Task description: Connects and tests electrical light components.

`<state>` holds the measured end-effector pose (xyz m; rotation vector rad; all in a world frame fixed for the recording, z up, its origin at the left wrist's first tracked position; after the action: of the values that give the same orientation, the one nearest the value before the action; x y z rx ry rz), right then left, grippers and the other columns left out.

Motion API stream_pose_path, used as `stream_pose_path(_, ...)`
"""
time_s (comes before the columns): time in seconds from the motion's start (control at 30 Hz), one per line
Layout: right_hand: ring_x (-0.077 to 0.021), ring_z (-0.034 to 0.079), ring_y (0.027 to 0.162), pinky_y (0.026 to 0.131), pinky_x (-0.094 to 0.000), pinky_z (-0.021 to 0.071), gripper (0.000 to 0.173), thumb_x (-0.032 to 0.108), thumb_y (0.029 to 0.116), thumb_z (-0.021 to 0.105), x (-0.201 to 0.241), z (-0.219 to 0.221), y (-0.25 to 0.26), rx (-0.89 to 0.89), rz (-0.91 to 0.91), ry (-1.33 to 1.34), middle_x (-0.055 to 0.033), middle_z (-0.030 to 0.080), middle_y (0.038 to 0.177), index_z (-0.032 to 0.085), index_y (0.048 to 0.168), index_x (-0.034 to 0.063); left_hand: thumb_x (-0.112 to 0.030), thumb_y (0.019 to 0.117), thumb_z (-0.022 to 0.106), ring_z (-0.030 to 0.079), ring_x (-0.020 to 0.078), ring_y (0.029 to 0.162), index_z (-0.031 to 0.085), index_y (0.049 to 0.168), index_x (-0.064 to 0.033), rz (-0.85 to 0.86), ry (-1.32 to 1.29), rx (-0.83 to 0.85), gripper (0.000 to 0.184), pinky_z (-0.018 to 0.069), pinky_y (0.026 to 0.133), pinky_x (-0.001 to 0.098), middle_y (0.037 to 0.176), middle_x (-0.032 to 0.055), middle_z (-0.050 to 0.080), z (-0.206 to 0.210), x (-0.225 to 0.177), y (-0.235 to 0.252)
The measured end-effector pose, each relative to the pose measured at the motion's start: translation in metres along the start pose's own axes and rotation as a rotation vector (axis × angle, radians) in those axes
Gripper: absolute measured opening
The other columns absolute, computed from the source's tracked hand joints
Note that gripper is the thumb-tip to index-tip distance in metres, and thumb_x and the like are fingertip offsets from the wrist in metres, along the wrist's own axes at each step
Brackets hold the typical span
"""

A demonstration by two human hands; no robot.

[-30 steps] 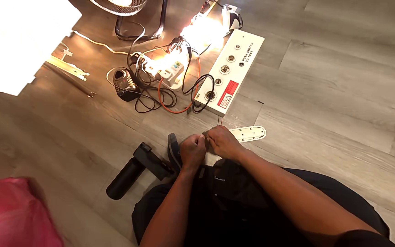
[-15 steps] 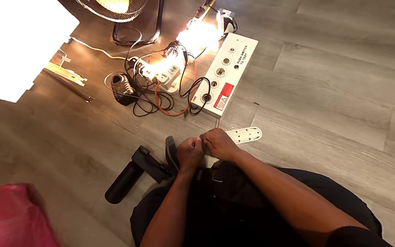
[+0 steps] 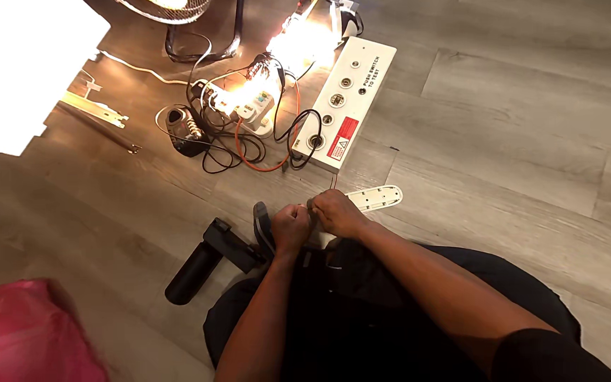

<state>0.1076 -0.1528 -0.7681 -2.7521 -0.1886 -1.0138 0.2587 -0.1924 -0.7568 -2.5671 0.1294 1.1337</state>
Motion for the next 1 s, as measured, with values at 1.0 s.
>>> stream_pose_path(1.0,-0.0302,0.064,0.085,0.08,-0.0508,0.0488,0.023,0.018,0.0986,0.048,-0.002,0.01,-0.003,0.122,-0.056,0.081,-0.014,0.063,0.084,0.062,0.089,0.0022,-0.033,0.09,0.056,0.066,0.0242,0.08,0.065,0.078,-0.0097,0.11,0.502,0.312,0.027,0.0488,0.072,0.0497,0.077,0.006,0.066,-0.001,-0.011,0.005)
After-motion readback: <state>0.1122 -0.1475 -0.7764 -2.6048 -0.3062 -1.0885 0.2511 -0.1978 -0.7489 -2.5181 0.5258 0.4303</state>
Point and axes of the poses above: each hand's wrist, its own y-axis towards the middle knuckle, its own z-axis out of the palm, x = y × z, the point moved 3 cm from there along y, towards the middle knuckle
